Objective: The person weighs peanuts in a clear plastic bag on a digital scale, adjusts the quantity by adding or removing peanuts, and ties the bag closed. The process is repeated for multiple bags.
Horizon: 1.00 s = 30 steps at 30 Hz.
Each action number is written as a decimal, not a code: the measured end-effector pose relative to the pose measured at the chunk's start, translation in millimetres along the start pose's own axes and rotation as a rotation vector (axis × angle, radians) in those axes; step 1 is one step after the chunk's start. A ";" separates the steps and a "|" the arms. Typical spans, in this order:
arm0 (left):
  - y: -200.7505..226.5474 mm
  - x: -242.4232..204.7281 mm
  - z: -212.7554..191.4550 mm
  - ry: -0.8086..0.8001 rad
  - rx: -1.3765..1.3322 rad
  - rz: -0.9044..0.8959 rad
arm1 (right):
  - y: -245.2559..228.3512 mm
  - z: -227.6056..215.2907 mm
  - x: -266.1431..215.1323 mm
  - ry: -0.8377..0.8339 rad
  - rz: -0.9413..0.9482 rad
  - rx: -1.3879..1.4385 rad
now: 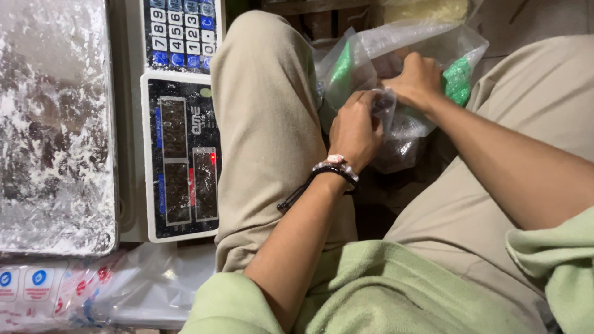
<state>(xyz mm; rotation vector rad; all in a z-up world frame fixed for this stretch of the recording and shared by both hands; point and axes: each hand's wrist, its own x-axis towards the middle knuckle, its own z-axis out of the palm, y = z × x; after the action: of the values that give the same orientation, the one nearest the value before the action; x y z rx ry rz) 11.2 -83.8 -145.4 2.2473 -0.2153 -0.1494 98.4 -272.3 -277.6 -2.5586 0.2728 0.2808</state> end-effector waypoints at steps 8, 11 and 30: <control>13.0 -2.0 -11.7 -0.099 -0.017 0.040 | -4.8 -34.0 -5.0 -0.001 0.069 0.531; 23.1 -7.8 -16.2 -0.268 -0.058 0.100 | -7.1 -49.9 -7.2 -0.015 0.082 0.484; 3.8 86.1 -6.0 -0.276 0.340 0.033 | -6.9 -135.1 -57.1 0.012 0.178 0.778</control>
<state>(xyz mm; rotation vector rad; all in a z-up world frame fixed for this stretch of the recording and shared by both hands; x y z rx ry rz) 96.0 -99.3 -141.6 2.5544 -0.4543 -0.4346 64.8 -331.8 -147.6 -1.7713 0.5023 0.1760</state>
